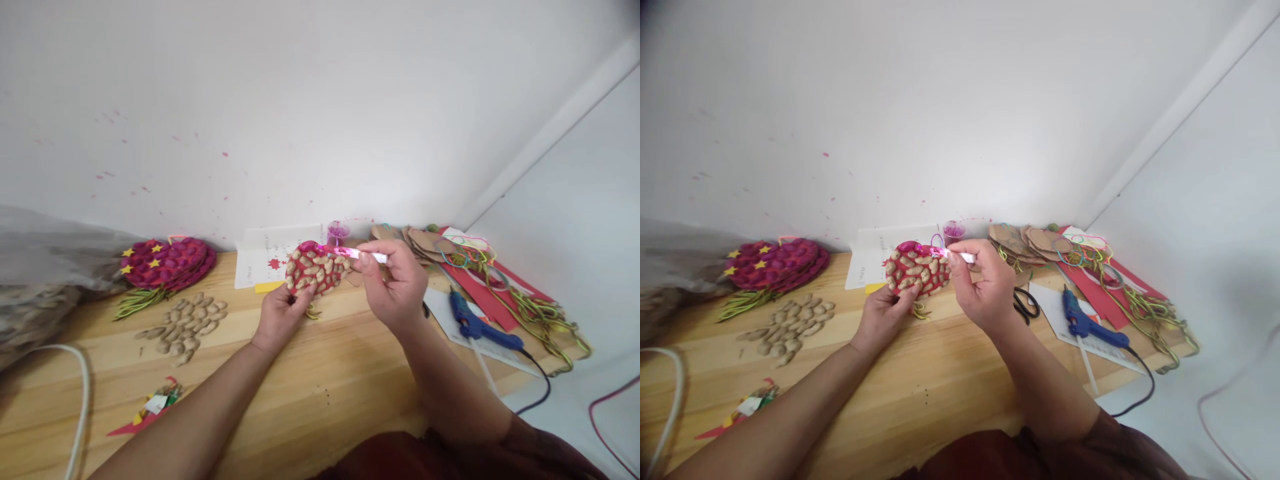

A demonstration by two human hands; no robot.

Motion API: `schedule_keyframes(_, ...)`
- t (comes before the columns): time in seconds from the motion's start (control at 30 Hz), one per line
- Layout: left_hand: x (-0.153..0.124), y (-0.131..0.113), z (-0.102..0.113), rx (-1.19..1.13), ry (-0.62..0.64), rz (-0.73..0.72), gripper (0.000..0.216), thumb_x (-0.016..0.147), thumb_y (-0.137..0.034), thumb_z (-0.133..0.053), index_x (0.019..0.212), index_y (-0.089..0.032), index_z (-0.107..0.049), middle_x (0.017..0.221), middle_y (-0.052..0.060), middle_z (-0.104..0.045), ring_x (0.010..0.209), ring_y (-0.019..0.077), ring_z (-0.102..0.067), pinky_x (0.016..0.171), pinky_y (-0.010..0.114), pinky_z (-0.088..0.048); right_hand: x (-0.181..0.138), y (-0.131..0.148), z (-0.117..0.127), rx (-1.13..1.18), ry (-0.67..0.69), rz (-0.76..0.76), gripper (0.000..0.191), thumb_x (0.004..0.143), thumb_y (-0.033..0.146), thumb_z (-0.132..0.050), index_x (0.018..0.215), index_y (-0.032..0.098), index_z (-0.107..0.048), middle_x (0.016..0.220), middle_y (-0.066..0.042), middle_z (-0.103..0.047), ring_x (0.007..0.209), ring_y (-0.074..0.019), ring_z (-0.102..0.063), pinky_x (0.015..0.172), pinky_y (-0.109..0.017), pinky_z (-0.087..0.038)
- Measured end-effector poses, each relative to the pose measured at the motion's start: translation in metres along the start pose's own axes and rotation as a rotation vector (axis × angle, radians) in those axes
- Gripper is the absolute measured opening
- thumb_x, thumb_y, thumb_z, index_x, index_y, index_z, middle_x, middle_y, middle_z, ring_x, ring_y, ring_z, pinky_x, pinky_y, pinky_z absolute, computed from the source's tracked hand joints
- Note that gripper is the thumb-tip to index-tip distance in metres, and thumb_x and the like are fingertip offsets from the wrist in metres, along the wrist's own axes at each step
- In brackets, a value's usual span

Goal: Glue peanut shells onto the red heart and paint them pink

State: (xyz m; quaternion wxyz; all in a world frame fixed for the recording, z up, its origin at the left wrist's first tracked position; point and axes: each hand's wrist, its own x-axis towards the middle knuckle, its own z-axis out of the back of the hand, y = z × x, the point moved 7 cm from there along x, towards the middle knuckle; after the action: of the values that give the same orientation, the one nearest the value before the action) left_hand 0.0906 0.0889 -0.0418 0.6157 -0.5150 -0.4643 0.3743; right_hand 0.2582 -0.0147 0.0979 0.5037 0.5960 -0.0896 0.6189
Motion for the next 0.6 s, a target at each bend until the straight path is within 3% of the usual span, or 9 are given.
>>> schedule_keyframes(0.43,-0.001,0.0003,0.0004,-0.021,-0.002,0.019,0.033,0.083,-0.049,-0.076,0.075,-0.016,-0.075,0.072,0.003,-0.074,0.065,0.0151,-0.06,0.065,0.025,-0.05,0.0003,-0.0029,-0.001,0.004,0.009,-0.01,0.011,0.095,0.019,-0.066,0.104,0.025,-0.07,0.093,-0.001,-0.075,0.075,-0.0143,-0.073,0.072,-0.03,-0.059)
schedule_keyframes(0.6,-0.0011,-0.0006,-0.0003,-0.041,0.004,0.034,0.035,0.082,-0.05,-0.077,0.085,-0.015,-0.079,0.084,0.006,-0.079,0.073,0.0178,-0.064,0.069,0.027,-0.052,0.0003,-0.0015,-0.0023,-0.011,0.014,0.017,0.012,0.094,0.018,-0.067,0.104,0.024,-0.07,0.091,0.0,-0.075,0.074,-0.0135,-0.072,0.071,-0.028,-0.058)
